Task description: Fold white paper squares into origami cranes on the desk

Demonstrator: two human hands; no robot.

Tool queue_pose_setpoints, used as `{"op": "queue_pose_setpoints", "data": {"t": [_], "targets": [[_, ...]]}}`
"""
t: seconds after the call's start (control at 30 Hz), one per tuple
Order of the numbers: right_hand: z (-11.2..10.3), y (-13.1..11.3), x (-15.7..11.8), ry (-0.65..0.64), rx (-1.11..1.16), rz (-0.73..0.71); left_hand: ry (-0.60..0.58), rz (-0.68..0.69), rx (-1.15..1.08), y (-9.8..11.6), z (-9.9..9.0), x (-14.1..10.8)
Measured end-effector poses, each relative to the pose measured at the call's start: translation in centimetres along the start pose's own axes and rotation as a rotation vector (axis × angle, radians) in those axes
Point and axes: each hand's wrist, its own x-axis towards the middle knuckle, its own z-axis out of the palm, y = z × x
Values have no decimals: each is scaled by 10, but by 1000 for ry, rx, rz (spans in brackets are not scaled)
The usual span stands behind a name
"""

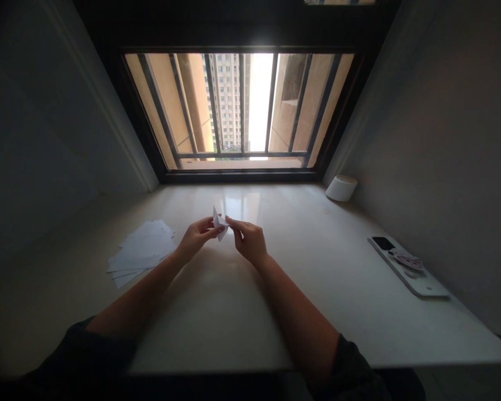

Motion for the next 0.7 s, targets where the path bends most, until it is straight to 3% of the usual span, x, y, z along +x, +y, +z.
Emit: {"op": "queue_pose_setpoints", "data": {"t": [0.13,0.37,0.7], "targets": [[2,5,-1,-23,-14,-1,85,22,-1,-6,1,0],[4,5,-3,47,-9,105,22,98,-33,-7,6,-2],[4,4,0,49,43,53,60,118,41,-8,8,-2]]}}
